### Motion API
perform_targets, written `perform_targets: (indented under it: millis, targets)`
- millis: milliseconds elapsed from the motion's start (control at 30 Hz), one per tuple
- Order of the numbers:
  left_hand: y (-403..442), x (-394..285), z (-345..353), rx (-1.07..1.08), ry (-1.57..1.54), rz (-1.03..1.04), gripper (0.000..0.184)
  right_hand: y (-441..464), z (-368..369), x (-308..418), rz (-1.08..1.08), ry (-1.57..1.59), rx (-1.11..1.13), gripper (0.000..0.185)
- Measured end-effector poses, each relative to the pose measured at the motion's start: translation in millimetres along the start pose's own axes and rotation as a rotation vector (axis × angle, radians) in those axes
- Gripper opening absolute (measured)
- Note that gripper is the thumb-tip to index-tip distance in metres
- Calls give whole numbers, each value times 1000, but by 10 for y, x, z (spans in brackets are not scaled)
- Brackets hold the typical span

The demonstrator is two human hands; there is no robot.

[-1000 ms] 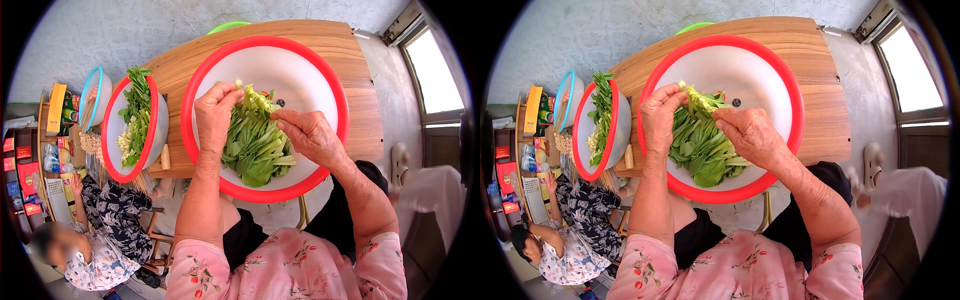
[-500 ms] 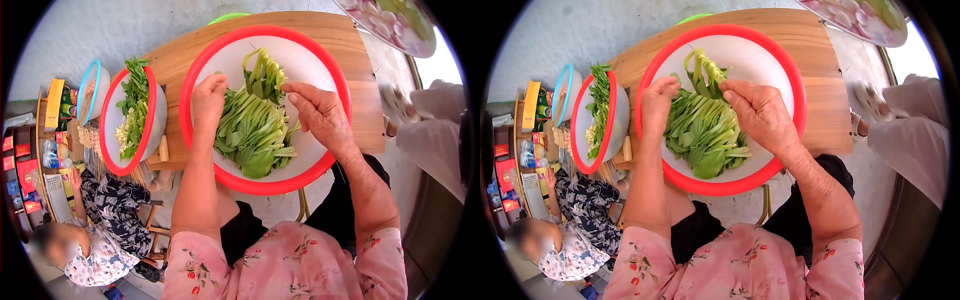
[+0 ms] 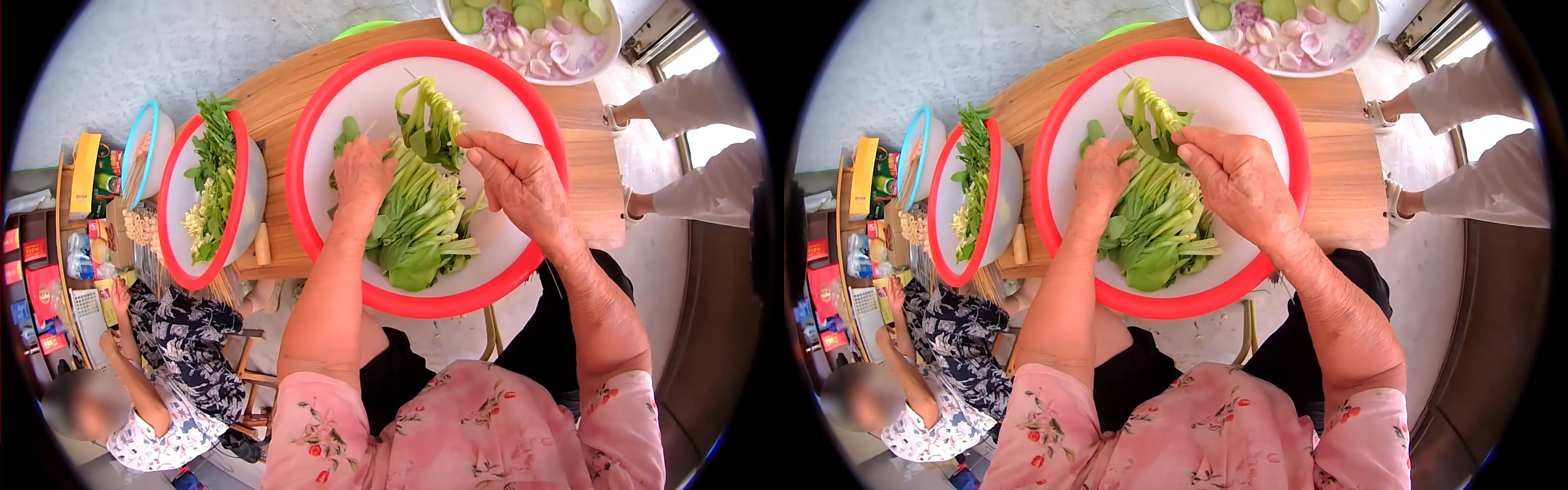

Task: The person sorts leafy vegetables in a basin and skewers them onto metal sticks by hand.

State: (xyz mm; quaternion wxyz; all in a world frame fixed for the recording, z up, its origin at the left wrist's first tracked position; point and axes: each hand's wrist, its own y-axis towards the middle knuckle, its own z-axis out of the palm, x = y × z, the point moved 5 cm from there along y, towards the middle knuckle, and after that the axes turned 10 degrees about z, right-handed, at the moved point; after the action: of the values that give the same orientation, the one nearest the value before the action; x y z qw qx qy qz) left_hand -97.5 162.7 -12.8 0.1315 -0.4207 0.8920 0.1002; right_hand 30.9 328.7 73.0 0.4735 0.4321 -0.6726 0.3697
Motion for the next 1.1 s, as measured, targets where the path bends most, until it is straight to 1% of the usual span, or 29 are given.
perform_targets:
  millis: [33, 67, 133, 167, 200, 233, 267, 300, 333, 367, 433, 467, 500, 567, 600, 667, 800, 867, 900, 967, 1100]
  targets:
    - [-6, -32, -33, -133, 42, 84, 19, 2, -1, -7, 17, 4, 5, 19]
    - [5, -19, -4, -133, 42, 85, 19, 3, -1, -14, 34, 7, 10, 19]
    - [53, -42, 35, 16, 99, 59, 13, 7, -1, -33, 59, 18, 15, 20]
    - [57, -38, 43, 15, 99, 60, 13, 9, 2, -46, 84, 29, 21, 20]
    - [58, -38, 36, -29, 114, 77, 9, 6, -1, -34, 84, 28, 20, 20]
    - [62, -35, 32, -75, 129, 94, 6, 2, 0, -32, 126, 26, 34, 19]
    - [71, 8, 44, -76, 129, 95, 6, 2, 2, -37, 167, 23, 47, 19]
    - [78, 121, 8, -131, -118, -29, 7, 8, 7, -57, 165, 23, 45, 19]
    - [77, 216, -8, -184, -364, -153, 9, 13, 15, -65, 93, 0, 29, 19]
    - [80, 229, -31, -187, -363, -151, 9, 13, 18, -49, 21, -22, 13, 18]
    - [36, 215, -128, -251, -975, -354, 10, 2, 38, -27, 36, -30, 31, 18]
    - [30, 218, -160, -264, -1080, -330, 12, -9, 54, -25, 55, -39, 50, 18]
    - [28, 203, -193, -267, -1079, -327, 12, -13, 62, -35, 51, -39, 49, 18]
    - [14, 161, -233, -338, -1393, -412, 15, -26, 125, -70, 8, -35, 119, 25]
    - [13, 122, -279, -340, -1393, -409, 15, -28, 138, -78, 4, -35, 118, 25]
    - [3, 51, -353, -403, -1547, -420, 20, -38, 168, -68, -22, -28, 130, 24]
    - [-12, 2, -381, -384, -1546, -390, 21, -54, 198, -54, -4, -22, 150, 23]
    - [-11, -1, -369, -392, -1497, -300, 23, -63, 221, -46, -33, -39, 166, 22]
    - [-13, -11, -381, -392, -1497, -299, 23, -66, 218, -37, -34, -39, 165, 22]
    - [-15, -42, -403, -395, -1597, -335, 22, -69, 217, -19, -18, -32, 193, 21]
    - [-18, -56, -428, -373, -1592, -336, 24, -60, 219, -8, -58, -36, 182, 21]
